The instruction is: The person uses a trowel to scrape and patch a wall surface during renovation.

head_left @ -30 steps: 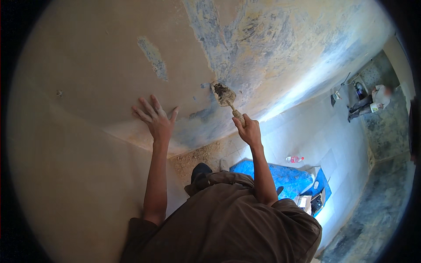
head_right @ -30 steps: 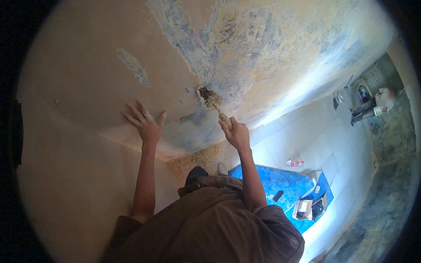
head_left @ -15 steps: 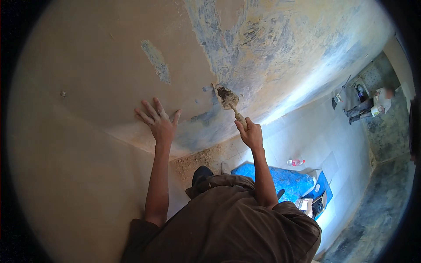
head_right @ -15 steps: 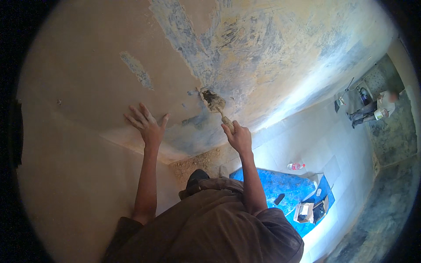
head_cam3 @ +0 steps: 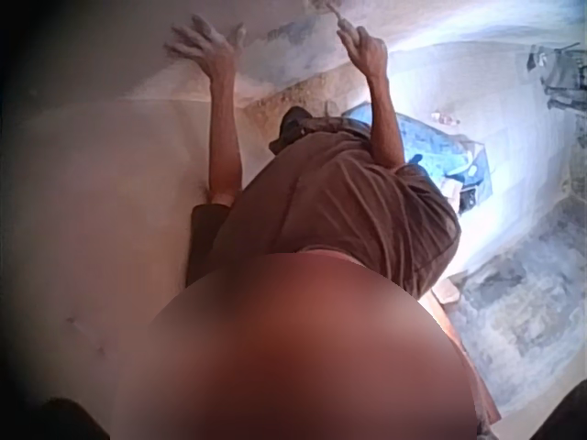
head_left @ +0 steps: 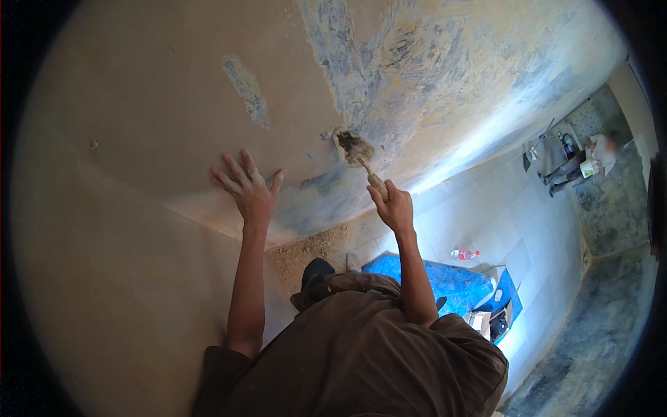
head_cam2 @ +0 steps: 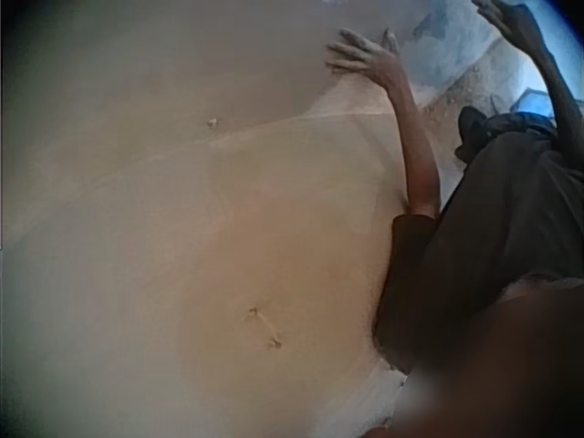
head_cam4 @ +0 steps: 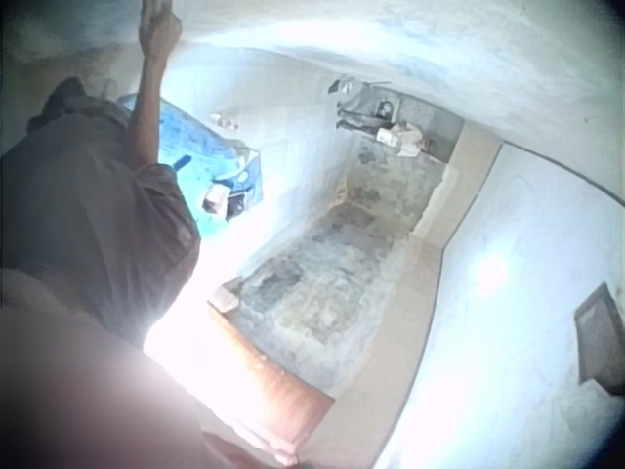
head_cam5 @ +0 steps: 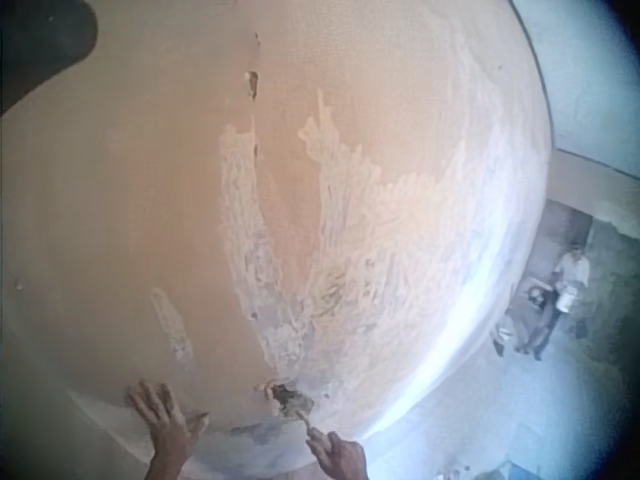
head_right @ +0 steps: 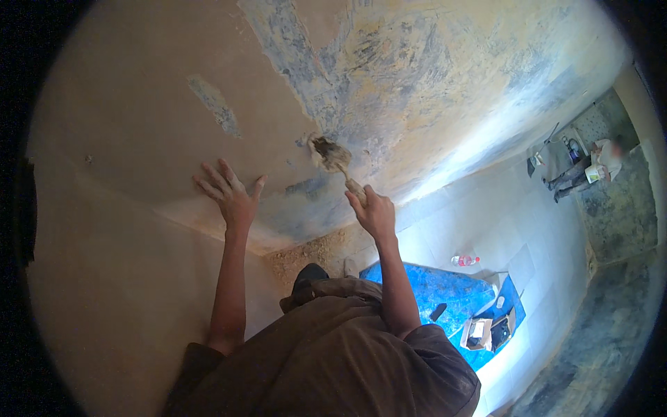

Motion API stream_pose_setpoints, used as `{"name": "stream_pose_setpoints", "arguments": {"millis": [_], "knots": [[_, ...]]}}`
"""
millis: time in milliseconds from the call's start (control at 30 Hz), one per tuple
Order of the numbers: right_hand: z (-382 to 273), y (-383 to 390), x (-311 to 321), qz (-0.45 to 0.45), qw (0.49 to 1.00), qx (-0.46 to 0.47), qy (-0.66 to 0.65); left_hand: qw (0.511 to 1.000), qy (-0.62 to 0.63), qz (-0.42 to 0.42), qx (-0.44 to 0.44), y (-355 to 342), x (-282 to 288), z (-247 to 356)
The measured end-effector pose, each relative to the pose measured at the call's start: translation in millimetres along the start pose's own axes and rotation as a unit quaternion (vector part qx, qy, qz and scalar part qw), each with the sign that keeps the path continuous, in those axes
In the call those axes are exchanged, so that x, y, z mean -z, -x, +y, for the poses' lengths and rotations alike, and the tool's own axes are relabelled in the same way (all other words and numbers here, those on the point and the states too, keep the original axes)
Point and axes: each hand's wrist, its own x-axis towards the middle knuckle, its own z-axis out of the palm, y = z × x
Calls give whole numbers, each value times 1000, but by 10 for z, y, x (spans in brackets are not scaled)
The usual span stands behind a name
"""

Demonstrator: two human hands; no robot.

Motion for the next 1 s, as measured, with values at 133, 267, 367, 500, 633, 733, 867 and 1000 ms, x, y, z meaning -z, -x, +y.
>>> {"name": "stream_pose_setpoints", "arguments": {"millis": [133,267,367,500,633,733,867,1000], "knots": [[72,10,-50,-10,1000,-14,-7,1000,3,12,-6,-3,-53,-35],[-146,-63,5,-13,1000,-5,-26,1000,0,-4,-2,-43,11,-13],[-115,-19,59,-25,999,-7,-23,999,-25,-3,-21,17,-18,-40],[26,49,4,-20,998,-45,-36,1000,-21,4,-23,17,-77,-35],[-135,-20,0,-15,999,-12,-34,1000,-22,1,-20,-1,2,-16],[-50,7,18,-31,998,-28,-43,999,-26,3,-21,20,-18,-22],[-133,-15,24,-26,999,-19,-37,999,-27,0,-20,37,-54,-16],[-150,-31,58,-26,999,-12,-16,1000,-19,5,-22,5,-23,-52]]}}
